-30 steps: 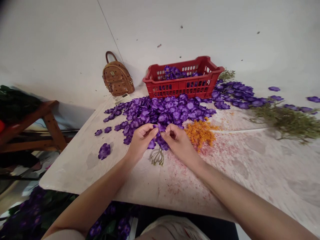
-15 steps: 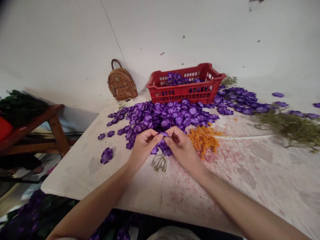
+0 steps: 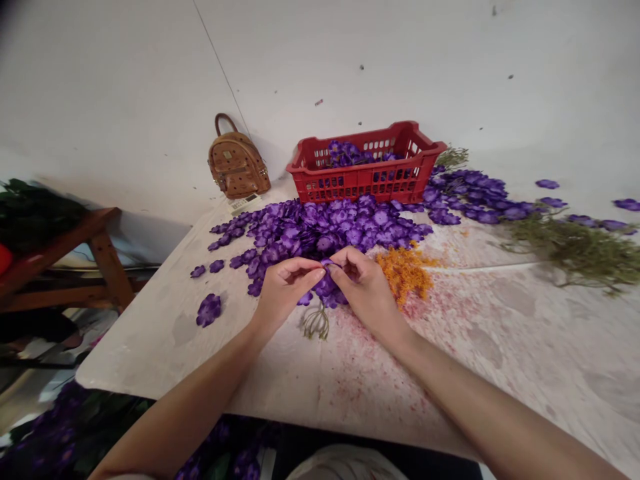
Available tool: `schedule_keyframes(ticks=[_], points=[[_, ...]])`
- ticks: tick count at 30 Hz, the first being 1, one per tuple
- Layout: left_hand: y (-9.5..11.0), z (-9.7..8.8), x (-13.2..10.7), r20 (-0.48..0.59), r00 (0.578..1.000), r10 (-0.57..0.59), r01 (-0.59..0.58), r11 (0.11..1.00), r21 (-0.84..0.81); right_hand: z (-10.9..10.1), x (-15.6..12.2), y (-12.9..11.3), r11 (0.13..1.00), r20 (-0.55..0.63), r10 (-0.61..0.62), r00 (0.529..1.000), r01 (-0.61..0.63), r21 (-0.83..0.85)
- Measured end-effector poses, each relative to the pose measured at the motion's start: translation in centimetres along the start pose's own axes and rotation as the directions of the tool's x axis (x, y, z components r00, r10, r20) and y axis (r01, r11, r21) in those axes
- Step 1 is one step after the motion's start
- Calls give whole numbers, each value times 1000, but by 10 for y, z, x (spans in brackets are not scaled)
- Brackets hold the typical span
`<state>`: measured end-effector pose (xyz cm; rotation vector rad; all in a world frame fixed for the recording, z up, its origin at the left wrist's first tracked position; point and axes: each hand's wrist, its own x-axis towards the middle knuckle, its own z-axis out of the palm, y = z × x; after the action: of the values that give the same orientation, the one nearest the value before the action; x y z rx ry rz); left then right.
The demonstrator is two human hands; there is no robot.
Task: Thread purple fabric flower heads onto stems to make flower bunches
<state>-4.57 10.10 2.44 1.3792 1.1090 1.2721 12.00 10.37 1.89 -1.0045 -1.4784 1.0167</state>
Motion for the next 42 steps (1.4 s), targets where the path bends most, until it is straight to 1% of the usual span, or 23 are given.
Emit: schedule_keyframes(ticks=[4, 8, 11, 14, 17, 23, 32, 37, 42], points=[[0, 0, 0, -32, 999, 22, -21, 999, 30, 0, 0, -1, 999, 8, -3, 1000, 3, -37], [0, -3, 1, -27, 998, 50, -49, 997, 55, 1, 1, 1, 999, 45, 12, 999, -10, -50], [-1, -3, 1, -33, 999, 34, -31, 996, 80, 1, 1, 2, 999, 45, 14, 999, -11, -50], [-1, -3, 0, -43, 999, 14, -11, 997, 77, 0, 2, 4, 1000, 56, 13, 998, -12, -8], [-2, -2, 0, -46, 999, -4, 7, 998, 61, -1, 3, 6, 999, 73, 25, 997, -28, 37], [-3, -2, 1, -42, 999, -30, 31, 999, 18, -2, 1, 8, 996, 82, 44, 996, -50, 73], [-2, -3, 1, -24, 996, -84, 83, 995, -51, -4, 2, 5, 996, 94, 58, 994, -64, 62], [-3, -3, 3, -11, 997, -79, 78, 996, -46, -5, 2, 2, 995, 110, 64, 992, -72, 72], [-4, -3, 3, -22, 996, -87, 86, 996, -28, -3, 1, 2, 992, 120, 76, 990, -87, 86]])
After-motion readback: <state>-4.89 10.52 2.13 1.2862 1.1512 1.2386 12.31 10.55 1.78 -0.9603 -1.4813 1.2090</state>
